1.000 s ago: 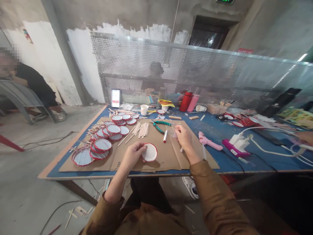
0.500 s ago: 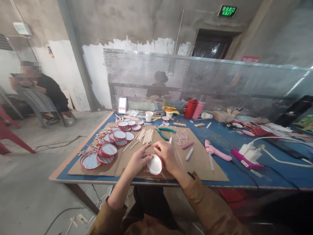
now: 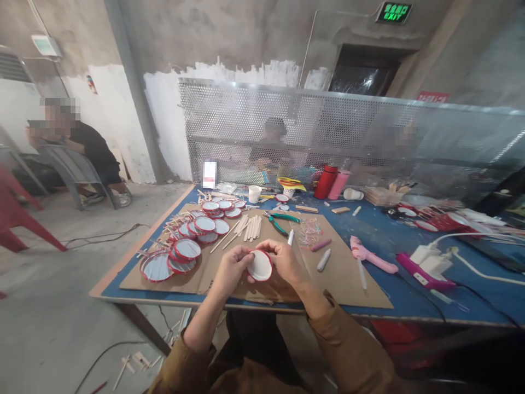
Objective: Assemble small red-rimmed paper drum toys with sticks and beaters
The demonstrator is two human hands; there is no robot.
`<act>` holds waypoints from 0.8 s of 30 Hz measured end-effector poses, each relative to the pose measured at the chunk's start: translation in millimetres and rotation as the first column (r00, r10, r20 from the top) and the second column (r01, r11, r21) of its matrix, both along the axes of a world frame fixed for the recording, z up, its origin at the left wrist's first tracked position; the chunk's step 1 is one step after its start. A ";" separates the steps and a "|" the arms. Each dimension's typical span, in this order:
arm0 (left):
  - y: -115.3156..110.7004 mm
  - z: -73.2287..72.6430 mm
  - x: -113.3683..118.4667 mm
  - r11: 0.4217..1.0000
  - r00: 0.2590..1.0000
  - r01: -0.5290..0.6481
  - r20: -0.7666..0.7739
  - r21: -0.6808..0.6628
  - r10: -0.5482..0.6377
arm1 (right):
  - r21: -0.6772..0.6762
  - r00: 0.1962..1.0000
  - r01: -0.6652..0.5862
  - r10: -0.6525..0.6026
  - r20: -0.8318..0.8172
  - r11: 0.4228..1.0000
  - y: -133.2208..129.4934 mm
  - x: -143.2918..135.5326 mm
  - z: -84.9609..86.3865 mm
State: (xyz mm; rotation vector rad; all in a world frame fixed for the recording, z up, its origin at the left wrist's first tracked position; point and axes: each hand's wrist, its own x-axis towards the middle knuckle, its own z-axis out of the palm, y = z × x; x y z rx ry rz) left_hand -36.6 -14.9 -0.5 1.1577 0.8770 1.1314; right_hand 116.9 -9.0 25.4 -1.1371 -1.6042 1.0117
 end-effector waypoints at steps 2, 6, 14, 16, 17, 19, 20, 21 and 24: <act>-0.2 1.0 0.9 1.000 1.000 0.005 0.005 0.010 -0.005 | -0.049 0.999 -0.018 0.016 -0.031 0.999 0.2 1.6 2.7; -1.7 2.2 0.8 0.997 0.997 0.069 -0.040 0.039 -0.067 | -0.045 0.999 -0.027 0.026 -0.028 0.999 1.6 4.1 0.5; -2.5 13.2 -3.8 0.979 0.970 0.187 -0.173 0.078 -0.171 | 0.139 0.984 0.118 -0.134 0.117 0.983 3.9 -1.3 -4.3; -0.8 12.9 -1.8 0.983 0.962 0.175 -0.223 0.051 -0.159 | 0.156 0.978 0.206 -0.207 -0.010 0.966 5.9 0.4 -2.8; 0.0 11.7 -0.6 0.986 0.958 0.164 -0.245 0.032 -0.152 | 0.148 0.970 0.237 -0.227 -0.082 0.960 7.1 1.9 -2.5; 1.4 7.6 1.8 0.990 0.951 0.140 -0.280 0.009 -0.132 | 0.147 0.957 0.261 -0.235 -0.173 0.954 8.6 5.5 -3.2; 1.9 5.3 2.9 0.992 0.949 0.128 -0.291 0.005 -0.121 | 0.170 0.958 0.255 -0.226 -0.175 0.952 8.5 7.2 -3.9; 2.1 3.2 3.8 0.994 0.949 0.112 -0.296 0.005 -0.105 | 0.204 0.966 0.241 -0.213 -0.149 0.949 7.7 8.6 -4.5; 1.4 0.6 5.4 0.998 0.955 0.062 -0.292 0.013 -0.055 | 0.286 0.986 0.157 -0.165 0.006 0.945 2.0 10.8 -5.3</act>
